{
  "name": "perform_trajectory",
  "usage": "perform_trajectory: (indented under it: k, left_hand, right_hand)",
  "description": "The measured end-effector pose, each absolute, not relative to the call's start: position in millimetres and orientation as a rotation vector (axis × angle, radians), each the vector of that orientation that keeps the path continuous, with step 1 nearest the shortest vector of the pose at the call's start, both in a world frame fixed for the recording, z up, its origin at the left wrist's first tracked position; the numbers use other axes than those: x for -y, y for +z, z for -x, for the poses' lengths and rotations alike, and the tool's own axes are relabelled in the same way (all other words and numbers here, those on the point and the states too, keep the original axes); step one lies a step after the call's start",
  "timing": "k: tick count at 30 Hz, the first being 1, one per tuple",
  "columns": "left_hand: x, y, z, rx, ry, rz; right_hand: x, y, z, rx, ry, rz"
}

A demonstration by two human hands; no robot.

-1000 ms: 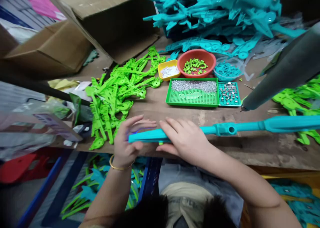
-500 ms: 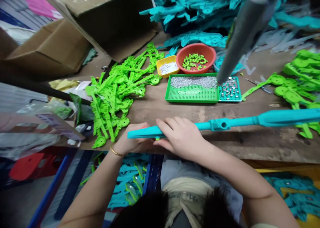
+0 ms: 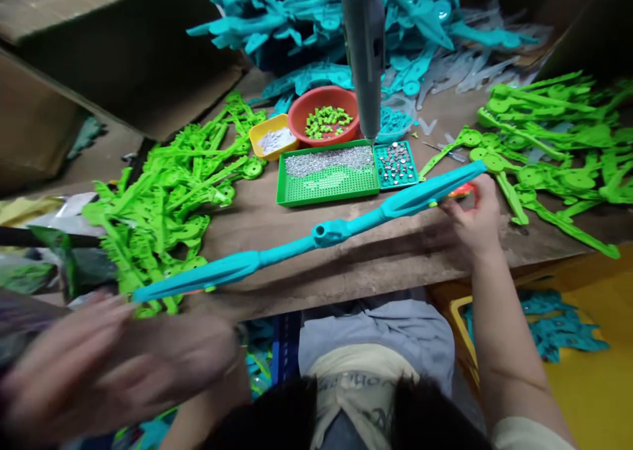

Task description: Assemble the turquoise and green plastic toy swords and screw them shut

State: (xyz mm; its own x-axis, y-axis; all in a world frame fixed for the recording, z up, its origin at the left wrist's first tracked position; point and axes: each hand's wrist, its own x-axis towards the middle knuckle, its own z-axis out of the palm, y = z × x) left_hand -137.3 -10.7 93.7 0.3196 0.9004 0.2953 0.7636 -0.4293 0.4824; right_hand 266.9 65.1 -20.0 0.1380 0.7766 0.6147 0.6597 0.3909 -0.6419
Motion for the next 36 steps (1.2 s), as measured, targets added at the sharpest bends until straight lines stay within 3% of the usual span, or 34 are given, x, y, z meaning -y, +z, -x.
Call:
perform_trajectory:
  k: [7, 11, 14, 16, 22, 25, 28, 31, 36]
  left_hand:
    - [-34, 78, -29, -1.357, 0.933, -2.469]
    - [-41, 76, -36, -1.279, 1.058, -2.389]
    - [-39, 88, -13, -1.257, 1.148, -2.338]
    - [-39, 97, 3, -1.219, 1.049, -2.342]
    - [-48, 113, 33, -1.189, 0.519, -2.404]
    - [-39, 114, 36, -1.316, 0.390, -2.745]
    - [-28, 113, 33, -1.348, 0.047, -3.098]
    - [-28, 116, 33, -1.262, -0.292, -3.095]
    - [-41, 125, 38, -1.229, -0.374, -2.885]
  right_hand:
    - [-43, 7, -232, 1.468, 0.165, 1.361]
    - [-28, 19, -234, 1.617, 0.270, 1.364]
    - [-16, 25, -240, 1.744, 0.734, 1.316]
    - [-10, 29, -241, 1.711, 1.043, 1.264]
    - [-3, 51, -224, 1.532, 1.554, 1.194]
    - [-2, 61, -209, 1.237, 1.826, 1.134]
    - [-3, 65, -202, 1.092, 2.024, 1.115]
    - [-3, 61, -207, 1.100, 1.825, 1.140]
    - [11, 54, -218, 1.602, 1.111, 0.825]
